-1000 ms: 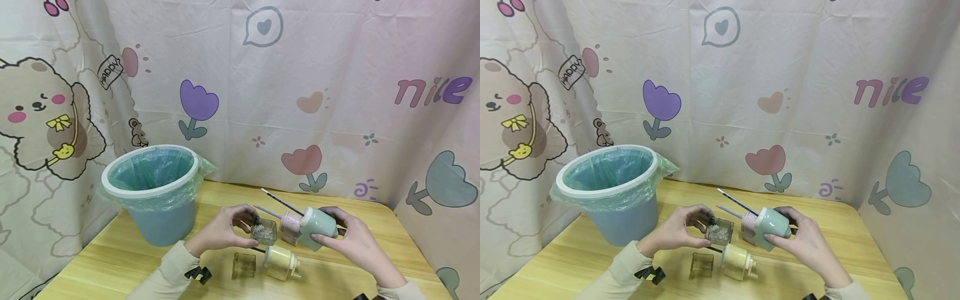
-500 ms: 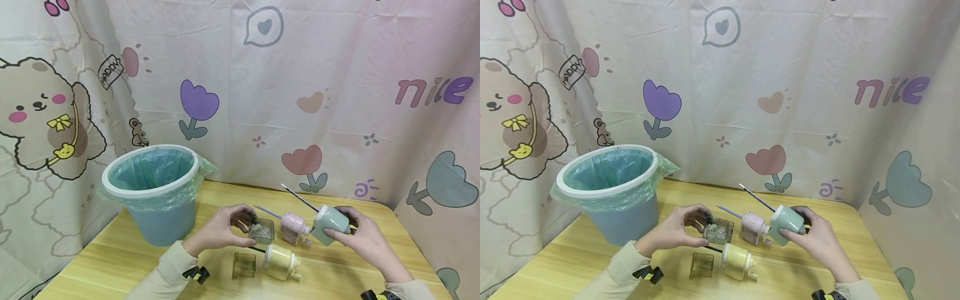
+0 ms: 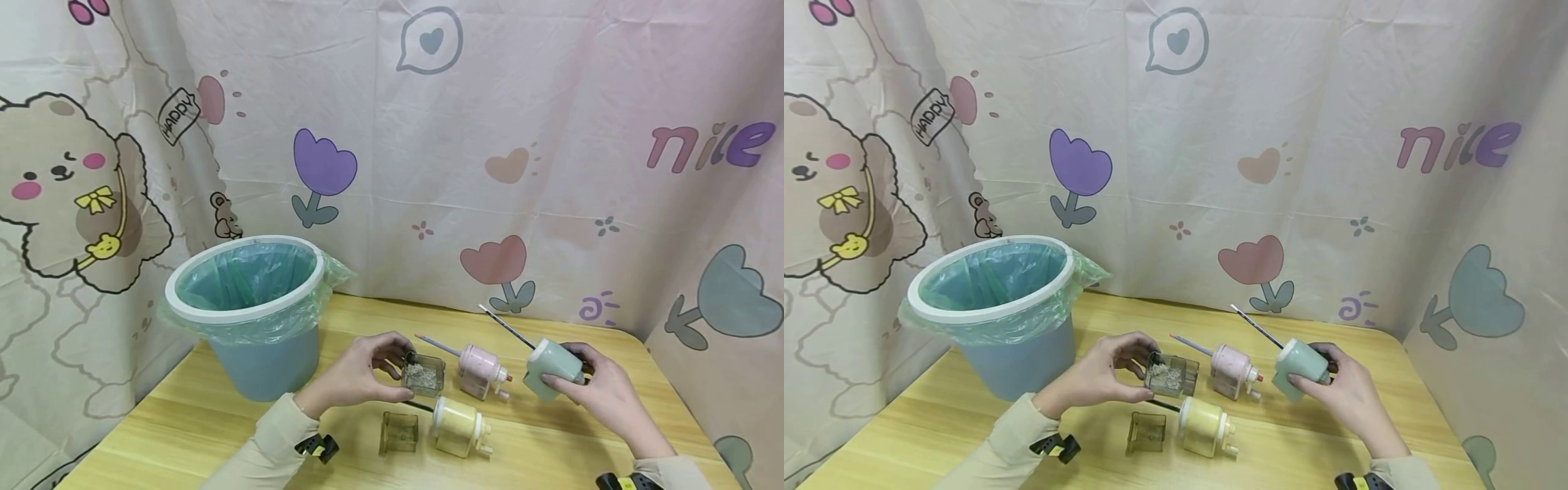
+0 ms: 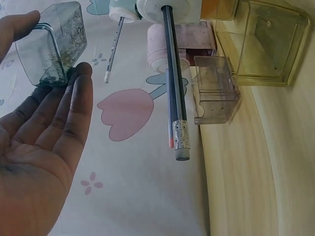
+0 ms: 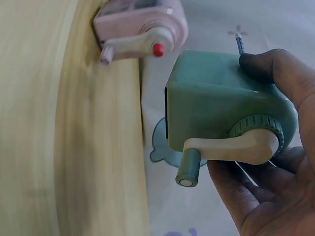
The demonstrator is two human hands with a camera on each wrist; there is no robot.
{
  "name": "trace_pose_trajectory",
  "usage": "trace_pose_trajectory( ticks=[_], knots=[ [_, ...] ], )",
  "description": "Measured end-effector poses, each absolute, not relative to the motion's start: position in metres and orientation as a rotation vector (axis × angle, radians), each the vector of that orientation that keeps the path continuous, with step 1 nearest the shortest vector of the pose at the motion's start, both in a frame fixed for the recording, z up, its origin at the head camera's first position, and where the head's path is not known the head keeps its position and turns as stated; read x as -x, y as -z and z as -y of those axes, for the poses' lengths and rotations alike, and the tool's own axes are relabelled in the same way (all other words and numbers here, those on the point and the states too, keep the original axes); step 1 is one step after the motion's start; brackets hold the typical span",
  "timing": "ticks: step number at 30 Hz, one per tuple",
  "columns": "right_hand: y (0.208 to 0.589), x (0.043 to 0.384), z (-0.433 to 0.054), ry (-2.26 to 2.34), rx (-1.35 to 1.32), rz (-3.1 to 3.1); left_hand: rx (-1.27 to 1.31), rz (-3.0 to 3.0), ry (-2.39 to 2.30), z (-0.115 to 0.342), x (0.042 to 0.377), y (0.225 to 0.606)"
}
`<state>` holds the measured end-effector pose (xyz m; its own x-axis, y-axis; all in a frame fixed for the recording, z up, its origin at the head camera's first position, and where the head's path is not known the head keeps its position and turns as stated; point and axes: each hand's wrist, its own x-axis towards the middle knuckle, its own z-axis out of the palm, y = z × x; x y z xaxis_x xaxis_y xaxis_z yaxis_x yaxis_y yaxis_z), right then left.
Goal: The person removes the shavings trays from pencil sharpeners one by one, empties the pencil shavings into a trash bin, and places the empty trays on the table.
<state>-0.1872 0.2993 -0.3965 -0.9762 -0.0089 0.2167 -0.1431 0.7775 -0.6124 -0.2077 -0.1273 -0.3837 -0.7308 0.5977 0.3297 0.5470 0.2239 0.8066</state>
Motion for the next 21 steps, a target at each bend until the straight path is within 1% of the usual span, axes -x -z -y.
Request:
trace_pose_trajectory(
  ticks=[21],
  knots=[
    [0.421, 0.207, -0.338, -0.847, -0.042, 2.827, -1.114, -2.461, -1.524, 0.137, 0.209, 0.389]
  ],
)
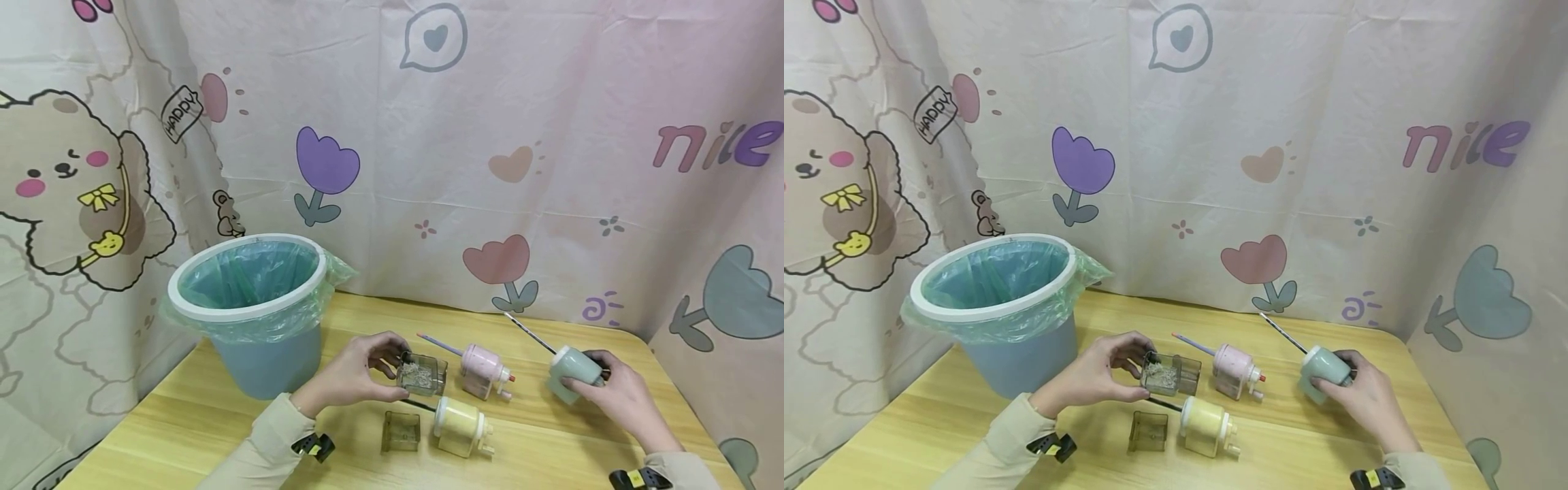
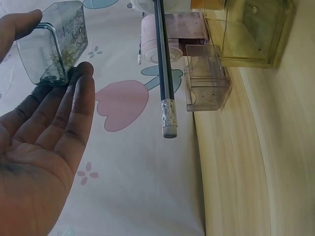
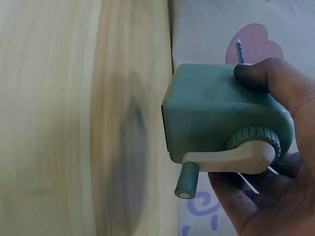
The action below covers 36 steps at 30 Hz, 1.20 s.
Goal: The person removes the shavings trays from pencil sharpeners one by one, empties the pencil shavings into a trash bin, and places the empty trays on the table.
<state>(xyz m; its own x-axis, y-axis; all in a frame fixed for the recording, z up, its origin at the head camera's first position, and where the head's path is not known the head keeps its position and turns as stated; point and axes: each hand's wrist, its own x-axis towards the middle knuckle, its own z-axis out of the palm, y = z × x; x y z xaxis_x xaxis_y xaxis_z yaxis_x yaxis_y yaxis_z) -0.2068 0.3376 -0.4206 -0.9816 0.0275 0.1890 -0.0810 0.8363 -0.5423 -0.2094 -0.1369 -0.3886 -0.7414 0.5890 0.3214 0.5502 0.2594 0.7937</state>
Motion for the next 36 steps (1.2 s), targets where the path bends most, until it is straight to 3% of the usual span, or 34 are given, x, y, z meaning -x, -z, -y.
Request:
trace_pose_trajectory(
  ticks=[36],
  knots=[
    [0.436, 0.213, -0.357, -0.782, 0.022, 2.878, -1.063, -2.513, -1.512, 0.148, 0.205, 0.384]
  ],
)
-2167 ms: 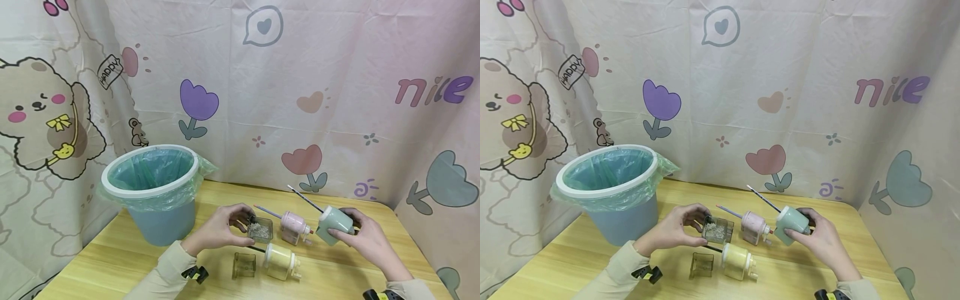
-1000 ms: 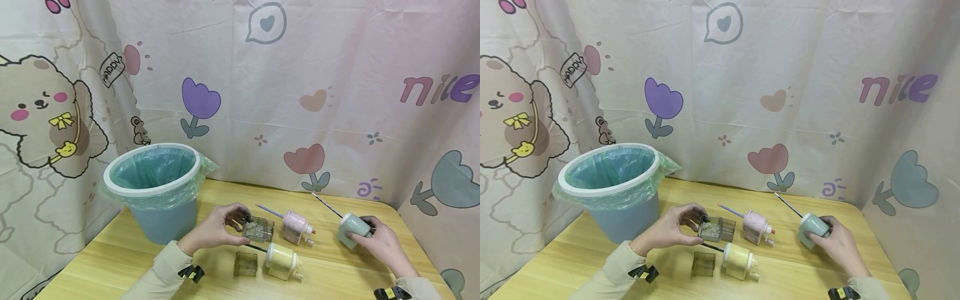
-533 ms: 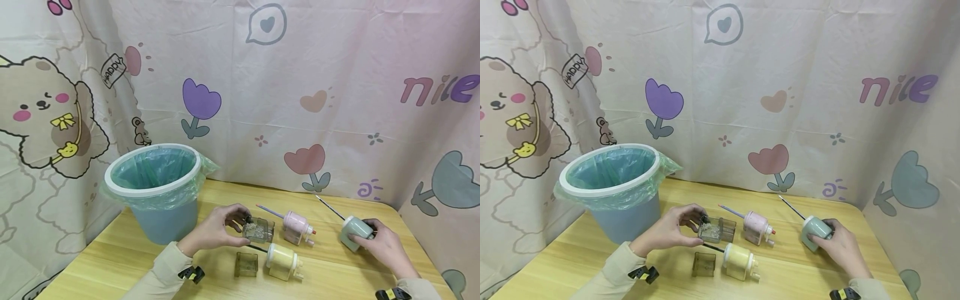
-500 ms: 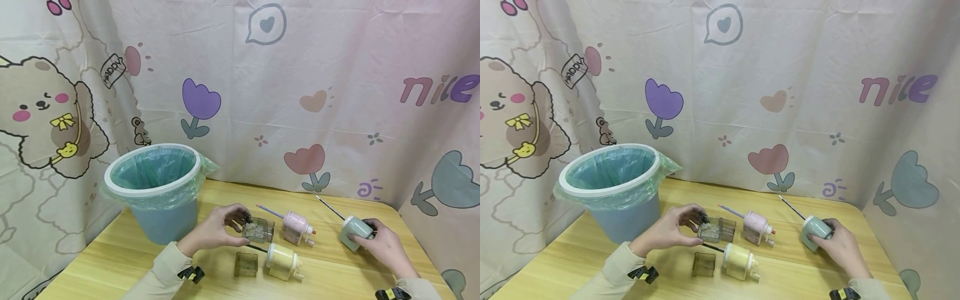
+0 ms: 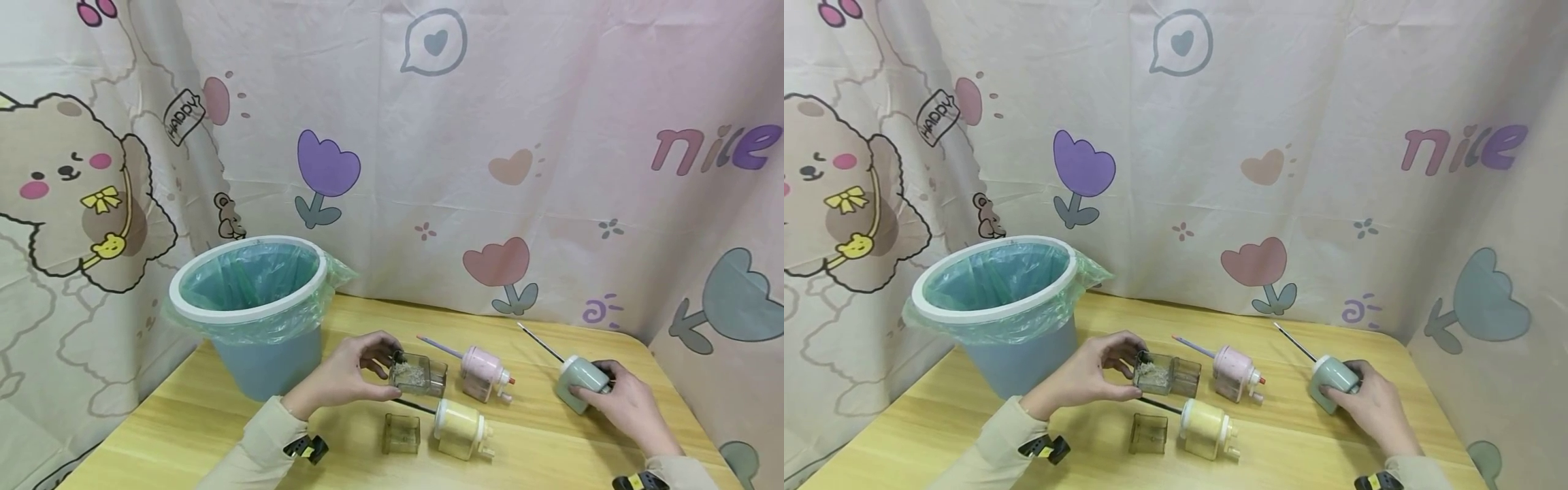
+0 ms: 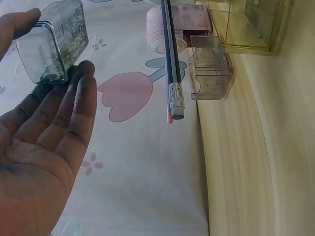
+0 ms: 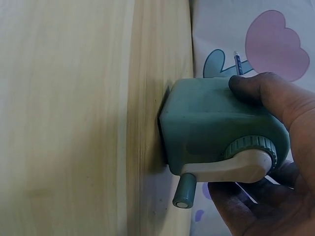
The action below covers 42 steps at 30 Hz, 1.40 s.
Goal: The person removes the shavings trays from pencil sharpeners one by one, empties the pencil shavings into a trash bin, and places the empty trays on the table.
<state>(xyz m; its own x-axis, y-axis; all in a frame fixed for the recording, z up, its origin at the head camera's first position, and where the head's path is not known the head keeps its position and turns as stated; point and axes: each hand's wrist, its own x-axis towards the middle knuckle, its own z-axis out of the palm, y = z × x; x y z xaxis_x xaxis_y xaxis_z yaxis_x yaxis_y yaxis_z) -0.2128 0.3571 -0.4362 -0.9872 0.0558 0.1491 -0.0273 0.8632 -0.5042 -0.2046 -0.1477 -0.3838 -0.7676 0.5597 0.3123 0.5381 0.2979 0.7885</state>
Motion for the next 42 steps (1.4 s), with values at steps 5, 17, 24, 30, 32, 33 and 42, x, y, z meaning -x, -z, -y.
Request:
trace_pose_trajectory(
  ticks=[5, 17, 24, 30, 32, 33, 42],
  knots=[
    [0.437, 0.214, -0.356, -0.785, 0.034, 2.883, -1.057, -2.520, -1.514, 0.150, 0.204, 0.384],
    [0.439, 0.215, -0.356, -0.751, 0.042, 2.904, -1.079, -2.525, -1.522, 0.153, 0.203, 0.382],
    [0.436, 0.214, -0.355, -0.742, 0.012, 2.919, -1.073, -2.529, -1.530, 0.155, 0.201, 0.378],
    [0.423, 0.210, -0.350, -0.727, -0.045, 2.855, -1.070, -2.571, -1.528, 0.159, 0.199, 0.370],
    [0.417, 0.209, -0.347, -0.709, -0.069, 2.832, -1.071, -2.583, -1.530, 0.161, 0.198, 0.367],
    [0.413, 0.209, -0.345, -0.697, -0.082, 2.823, -1.072, -2.590, -1.531, 0.161, 0.198, 0.366],
    [0.380, 0.209, -0.311, -0.662, -0.184, 2.825, -1.063, -2.682, -1.515, 0.169, 0.191, 0.348]
  ],
)
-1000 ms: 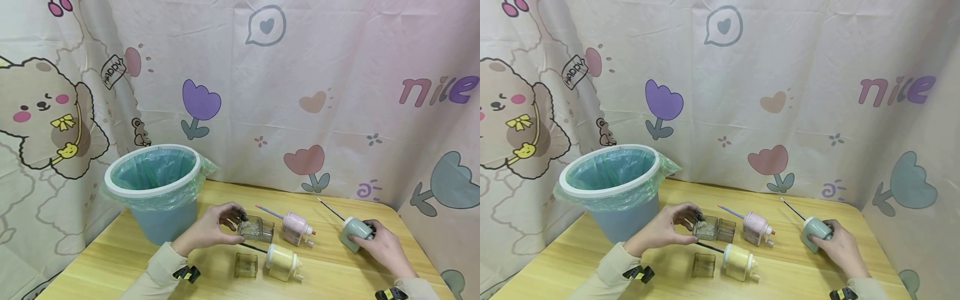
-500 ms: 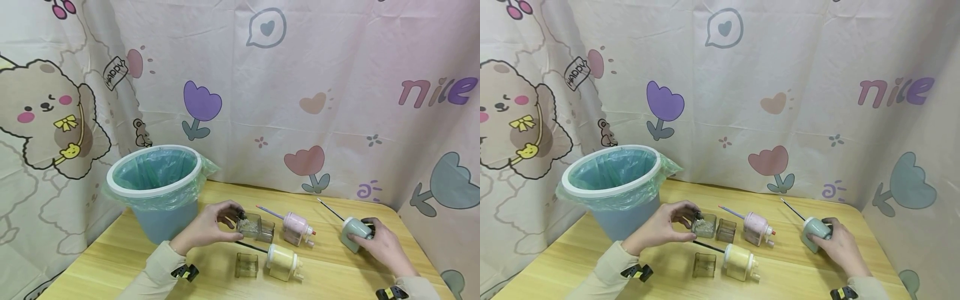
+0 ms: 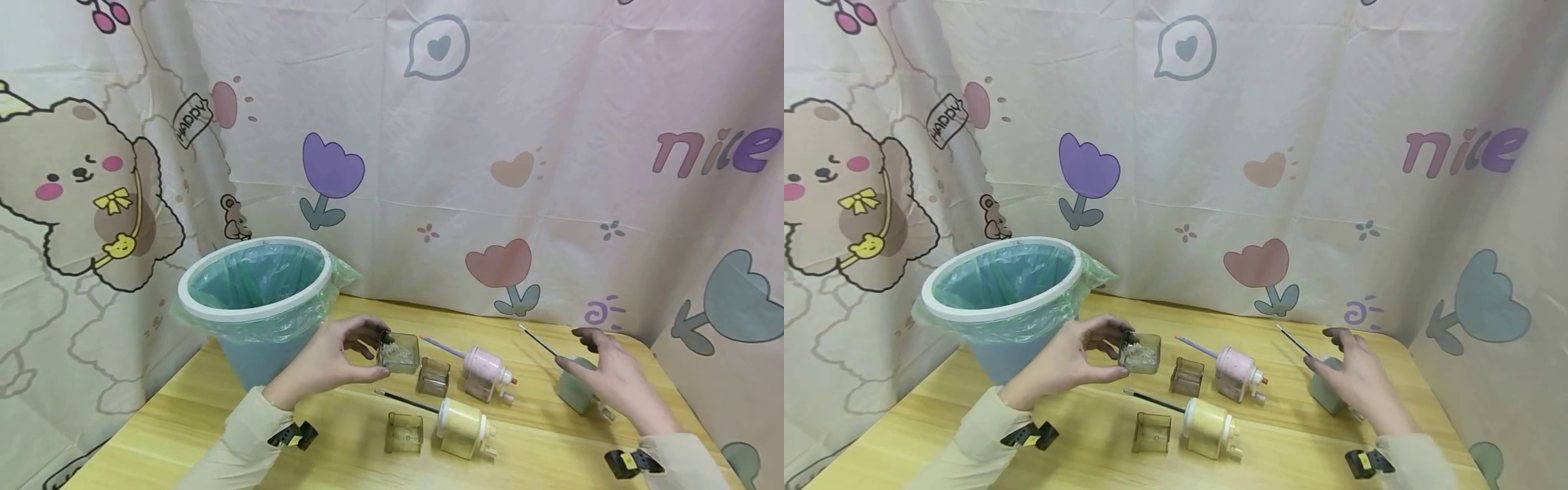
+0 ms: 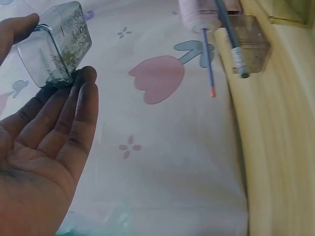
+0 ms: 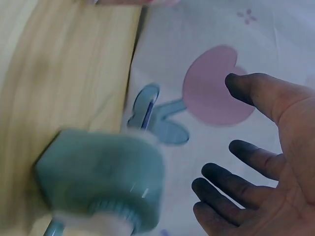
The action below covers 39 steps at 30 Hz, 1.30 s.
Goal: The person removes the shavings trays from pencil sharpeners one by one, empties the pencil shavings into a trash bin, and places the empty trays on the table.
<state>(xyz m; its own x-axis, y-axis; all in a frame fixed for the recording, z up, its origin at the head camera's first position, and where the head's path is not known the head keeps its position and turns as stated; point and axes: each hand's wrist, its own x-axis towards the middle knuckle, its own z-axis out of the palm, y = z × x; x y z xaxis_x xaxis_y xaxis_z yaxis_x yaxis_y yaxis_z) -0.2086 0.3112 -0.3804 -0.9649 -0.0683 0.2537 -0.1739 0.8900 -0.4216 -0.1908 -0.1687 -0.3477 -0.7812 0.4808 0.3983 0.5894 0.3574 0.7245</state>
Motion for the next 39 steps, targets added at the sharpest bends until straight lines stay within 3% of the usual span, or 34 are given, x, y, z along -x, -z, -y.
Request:
trace_pose_trajectory(
  ticks=[39],
  knots=[
    [0.288, 0.244, -0.134, -0.973, -0.779, 2.670, 0.571, 2.446, 1.098, 0.252, 0.163, 0.258]
  ],
)
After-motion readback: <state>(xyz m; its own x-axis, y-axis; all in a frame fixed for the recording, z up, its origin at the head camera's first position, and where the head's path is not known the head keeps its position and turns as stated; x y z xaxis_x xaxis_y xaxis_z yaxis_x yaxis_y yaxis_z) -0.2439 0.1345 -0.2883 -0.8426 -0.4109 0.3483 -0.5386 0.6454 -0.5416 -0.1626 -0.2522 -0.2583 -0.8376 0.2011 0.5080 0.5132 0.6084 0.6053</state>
